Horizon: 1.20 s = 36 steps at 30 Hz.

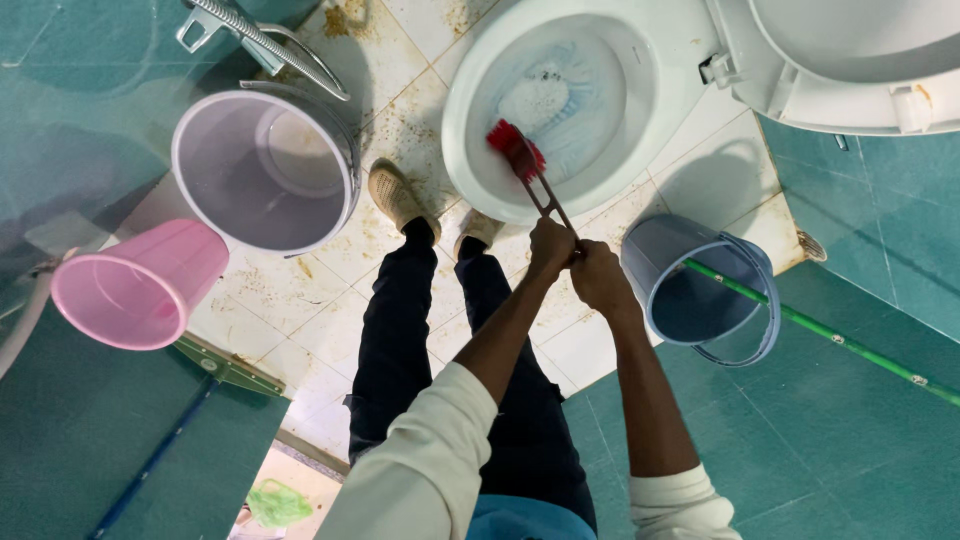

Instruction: The person pours liquid from a blue bottle into the toilet bowl and scrubs the interior with a red brush before rinsing the brush and bowl with a bidet sprayer.

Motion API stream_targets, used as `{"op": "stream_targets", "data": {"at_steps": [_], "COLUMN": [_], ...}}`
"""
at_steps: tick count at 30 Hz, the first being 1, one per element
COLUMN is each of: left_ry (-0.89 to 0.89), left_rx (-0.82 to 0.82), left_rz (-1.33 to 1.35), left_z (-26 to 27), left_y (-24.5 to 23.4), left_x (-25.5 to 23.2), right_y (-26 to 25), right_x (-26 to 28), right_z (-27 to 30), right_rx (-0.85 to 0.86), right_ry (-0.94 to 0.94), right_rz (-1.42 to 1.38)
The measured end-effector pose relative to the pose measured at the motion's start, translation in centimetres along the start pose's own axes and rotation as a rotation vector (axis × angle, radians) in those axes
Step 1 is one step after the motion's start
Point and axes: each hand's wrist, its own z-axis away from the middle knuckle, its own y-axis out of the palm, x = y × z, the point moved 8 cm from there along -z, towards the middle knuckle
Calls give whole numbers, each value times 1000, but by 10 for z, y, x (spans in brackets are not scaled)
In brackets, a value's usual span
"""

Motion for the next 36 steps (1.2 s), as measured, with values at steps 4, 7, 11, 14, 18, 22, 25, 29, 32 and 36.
{"op": "stream_targets", "data": {"at_steps": [4,7,11,14,18,22,25,29,32,36], "left_ry": [51,20,-12,61,279,20,-105,150,172,261], "left_rx": [17,149,555,611,522,580,585,572,385,224], "left_rz": [-42,170,693,894,980,1010,1150,1110,532,106], "left_z": [11,9,11,-10,-50,-52,-40,-32,-42,-60], "left_y": [-7,29,90,121,140,122,111,90,86,65], "left_x": [-20,-27,-42,-82,-167,-177,-161,-145,-136,-135], "right_y": [9,-24,-110,-145,-143,-125,-109,-83,-78,-53], "right_x": [-23,-39,-31,7,52,86,99,88,61,50], "right_z": [-4,-23,-66,-80,-74,-52,-38,-29,-24,-33], "right_rx": [232,207,79,-69,-321,-544,-655,-554,-508,-464], "right_ry": [299,249,156,48,-59,-365,-462,-446,-409,-332], "right_rz": [-442,-335,276,517,755,768,803,746,595,354]}}
